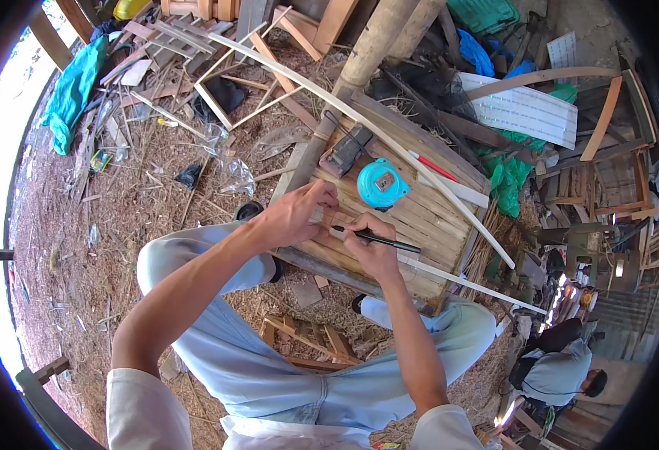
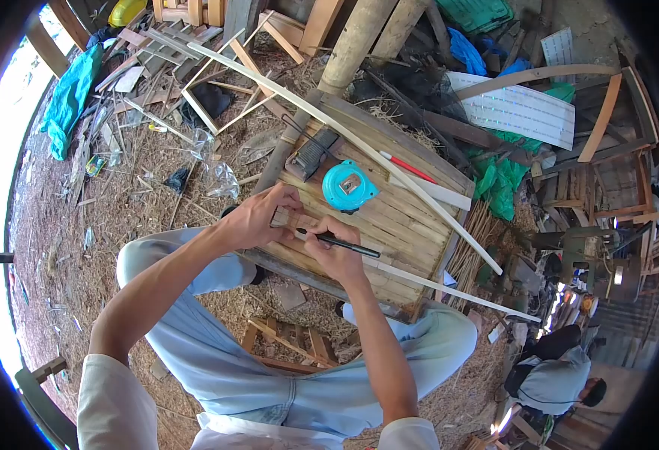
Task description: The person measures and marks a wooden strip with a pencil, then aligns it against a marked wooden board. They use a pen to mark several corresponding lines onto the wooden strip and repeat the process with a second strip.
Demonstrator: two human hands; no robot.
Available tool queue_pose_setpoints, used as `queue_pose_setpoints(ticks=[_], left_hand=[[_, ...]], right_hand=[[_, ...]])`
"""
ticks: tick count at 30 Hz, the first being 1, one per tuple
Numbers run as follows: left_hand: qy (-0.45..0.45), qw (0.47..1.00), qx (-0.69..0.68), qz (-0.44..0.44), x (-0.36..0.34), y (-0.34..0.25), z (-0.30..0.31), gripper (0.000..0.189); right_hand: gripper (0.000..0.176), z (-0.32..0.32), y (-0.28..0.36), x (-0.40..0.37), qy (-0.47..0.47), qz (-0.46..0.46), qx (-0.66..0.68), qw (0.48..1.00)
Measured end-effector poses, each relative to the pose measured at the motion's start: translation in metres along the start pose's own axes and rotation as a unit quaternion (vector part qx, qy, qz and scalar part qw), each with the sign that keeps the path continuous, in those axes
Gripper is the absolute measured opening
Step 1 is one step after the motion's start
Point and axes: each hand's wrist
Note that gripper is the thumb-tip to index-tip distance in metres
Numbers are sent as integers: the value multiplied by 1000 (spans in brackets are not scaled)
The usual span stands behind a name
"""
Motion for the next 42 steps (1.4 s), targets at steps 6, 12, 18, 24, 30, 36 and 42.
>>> queue_pose_setpoints(ticks=[6,12,18,24,30,36,42], left_hand=[[1,1000,4,9,-1,-2,1,66],[-3,1000,-5,-13,0,3,-2,65],[-13,999,38,-13,-1,5,-3,64],[-19,998,59,-24,-3,8,-5,61],[-34,996,79,-27,-3,7,-6,61],[-29,997,69,-34,-1,9,-6,61],[-42,995,80,-44,-2,10,-8,61]], right_hand=[[10,-3,5,3,-19,7,11,1000],[8,-2,5,2,-27,-5,18,999],[7,-8,10,0,-46,-12,68,997],[8,-12,4,0,-36,-17,41,998],[8,-9,8,0,-12,-8,32,999],[7,-9,5,1,-6,5,19,1000],[7,-8,7,2,2,6,1,1000]])
Point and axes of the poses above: each hand's wrist, its own x-axis towards the middle knuckle, its own z-axis out of the back of the hand, y = z × x, and after that the axes turned 10 degrees about y, right-handed
